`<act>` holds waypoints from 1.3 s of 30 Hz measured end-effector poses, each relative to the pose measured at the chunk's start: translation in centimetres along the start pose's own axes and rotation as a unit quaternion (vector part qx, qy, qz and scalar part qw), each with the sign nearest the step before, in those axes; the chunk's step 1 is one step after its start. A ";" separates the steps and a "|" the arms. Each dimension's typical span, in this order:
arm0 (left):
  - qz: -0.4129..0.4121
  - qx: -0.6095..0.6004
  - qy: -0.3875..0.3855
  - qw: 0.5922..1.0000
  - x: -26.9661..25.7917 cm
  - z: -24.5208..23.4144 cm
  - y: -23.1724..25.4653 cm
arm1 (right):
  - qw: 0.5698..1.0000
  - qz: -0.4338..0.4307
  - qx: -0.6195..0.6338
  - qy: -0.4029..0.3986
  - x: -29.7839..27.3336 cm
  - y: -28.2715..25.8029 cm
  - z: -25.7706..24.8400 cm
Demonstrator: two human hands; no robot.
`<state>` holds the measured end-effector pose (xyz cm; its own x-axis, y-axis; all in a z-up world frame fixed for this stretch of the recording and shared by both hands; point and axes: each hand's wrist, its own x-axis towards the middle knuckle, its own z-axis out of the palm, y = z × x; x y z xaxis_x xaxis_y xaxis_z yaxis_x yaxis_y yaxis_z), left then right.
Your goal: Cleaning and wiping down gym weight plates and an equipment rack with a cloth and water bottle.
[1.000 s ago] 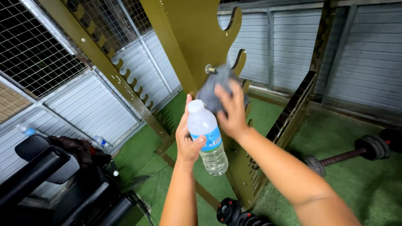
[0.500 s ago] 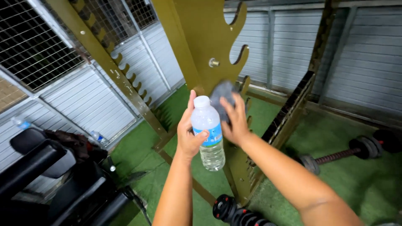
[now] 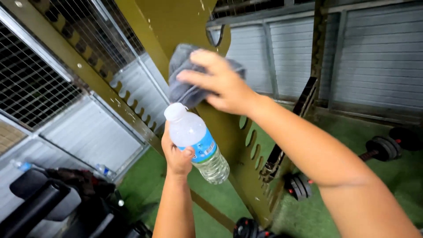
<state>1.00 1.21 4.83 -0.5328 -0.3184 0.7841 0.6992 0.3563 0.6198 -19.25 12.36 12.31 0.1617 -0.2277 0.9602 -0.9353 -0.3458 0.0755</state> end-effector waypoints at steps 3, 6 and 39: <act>0.031 0.025 -0.001 0.999 1.6 0.5 0.6 | 0.994 -0.105 -0.002 -0.034 2.4 3.1 1.6; 0.080 0.043 0.000 0.996 3.7 1.8 1.2 | 0.993 -0.080 -0.063 0.063 6.0 6.1 2.3; 0.179 0.349 0.028 0.919 2.6 4.4 -1.3 | 0.990 -0.039 0.056 0.124 1.5 3.5 3.2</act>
<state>-3.41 3.76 6.22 -0.2886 -0.1079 0.9513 0.3393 0.9176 0.2070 -21.31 7.88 13.20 0.1367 0.0285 0.9902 -0.8797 -0.4560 0.1345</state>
